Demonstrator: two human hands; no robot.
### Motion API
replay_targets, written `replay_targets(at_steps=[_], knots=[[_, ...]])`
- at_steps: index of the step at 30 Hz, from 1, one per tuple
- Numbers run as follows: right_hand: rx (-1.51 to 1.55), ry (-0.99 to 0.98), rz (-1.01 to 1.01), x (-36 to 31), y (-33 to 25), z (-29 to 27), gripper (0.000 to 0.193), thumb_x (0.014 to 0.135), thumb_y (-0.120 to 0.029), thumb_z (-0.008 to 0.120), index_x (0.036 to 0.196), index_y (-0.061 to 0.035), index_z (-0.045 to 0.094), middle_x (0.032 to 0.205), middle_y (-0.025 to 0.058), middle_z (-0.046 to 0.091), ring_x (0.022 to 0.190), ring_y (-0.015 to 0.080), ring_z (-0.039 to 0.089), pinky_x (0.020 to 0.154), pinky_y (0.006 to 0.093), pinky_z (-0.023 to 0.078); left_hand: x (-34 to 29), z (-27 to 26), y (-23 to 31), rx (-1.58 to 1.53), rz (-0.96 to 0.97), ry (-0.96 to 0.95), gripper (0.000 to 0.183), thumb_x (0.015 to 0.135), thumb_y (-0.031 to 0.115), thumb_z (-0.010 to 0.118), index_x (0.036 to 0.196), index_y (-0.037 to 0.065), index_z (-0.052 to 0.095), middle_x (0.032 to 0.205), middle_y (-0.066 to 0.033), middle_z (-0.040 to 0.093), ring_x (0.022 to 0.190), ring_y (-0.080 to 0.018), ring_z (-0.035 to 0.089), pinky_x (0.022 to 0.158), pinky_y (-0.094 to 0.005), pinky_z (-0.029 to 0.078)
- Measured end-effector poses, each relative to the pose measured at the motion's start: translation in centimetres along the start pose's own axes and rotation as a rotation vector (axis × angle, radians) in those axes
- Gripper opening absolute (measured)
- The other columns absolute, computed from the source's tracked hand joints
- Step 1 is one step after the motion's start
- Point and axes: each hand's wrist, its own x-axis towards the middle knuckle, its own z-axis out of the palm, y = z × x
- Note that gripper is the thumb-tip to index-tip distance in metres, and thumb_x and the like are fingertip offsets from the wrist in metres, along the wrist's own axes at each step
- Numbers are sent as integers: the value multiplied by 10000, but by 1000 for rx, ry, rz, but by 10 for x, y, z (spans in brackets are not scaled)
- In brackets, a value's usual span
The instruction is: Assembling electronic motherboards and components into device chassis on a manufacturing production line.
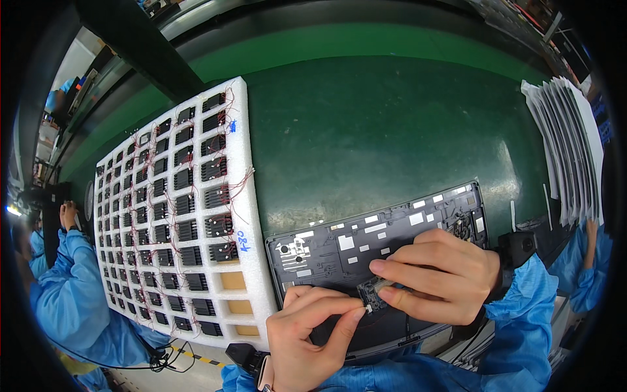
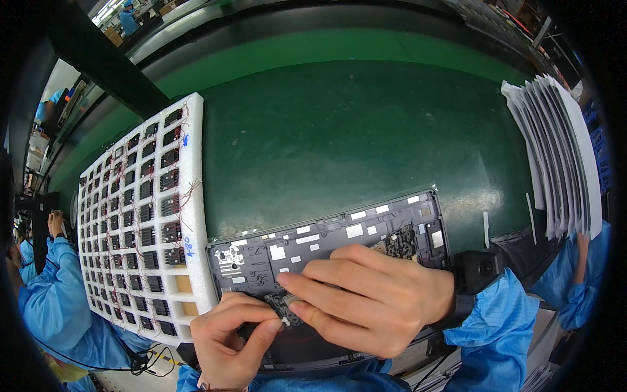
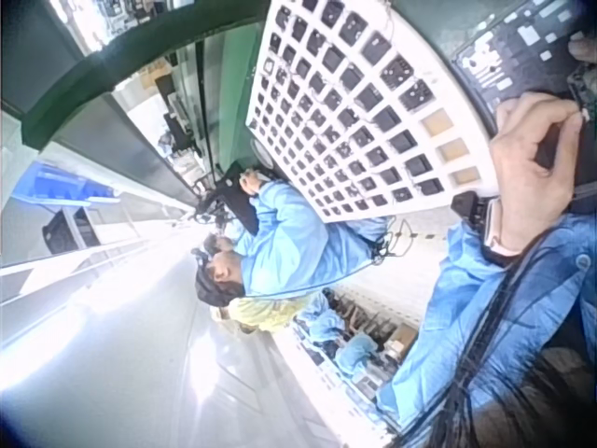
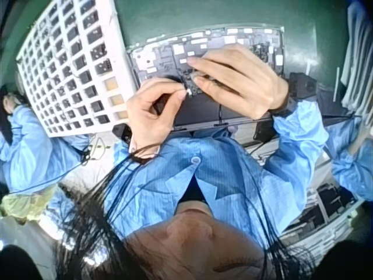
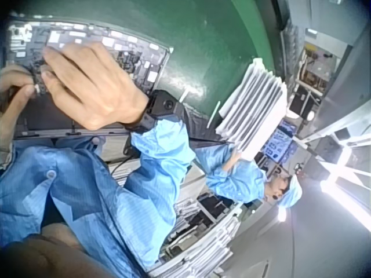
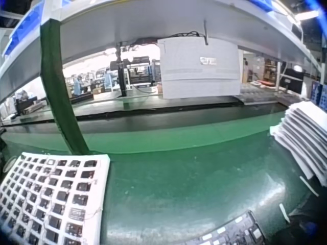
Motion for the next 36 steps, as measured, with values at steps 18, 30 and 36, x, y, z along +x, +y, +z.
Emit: replay_targets(at_steps=[18,30,36], knots=[[-125,-42,147,-5,8,0,242,717,-77,673,923,50,659,1095,230,630,881,291,640,669,341,524,-1,5,-1,418,295,205,186,752,-15,712,935,9,686,776,-91,653,751,-228,636,732,-324,488],[-108,-83,174,-4,7,0,258,695,-76,659,916,58,661,1096,238,626,899,303,638,680,356,529,-13,43,-4,473,304,-135,174,728,65,696,876,47,607,872,-112,556,825,-302,538,708,-366,461],[-99,-54,170,-5,8,1,234,689,-60,676,892,55,668,1070,236,636,878,300,644,660,348,529,-13,40,-2,391,243,-139,153,766,48,680,892,40,592,879,-120,577,820,-289,560,702,-365,467]])
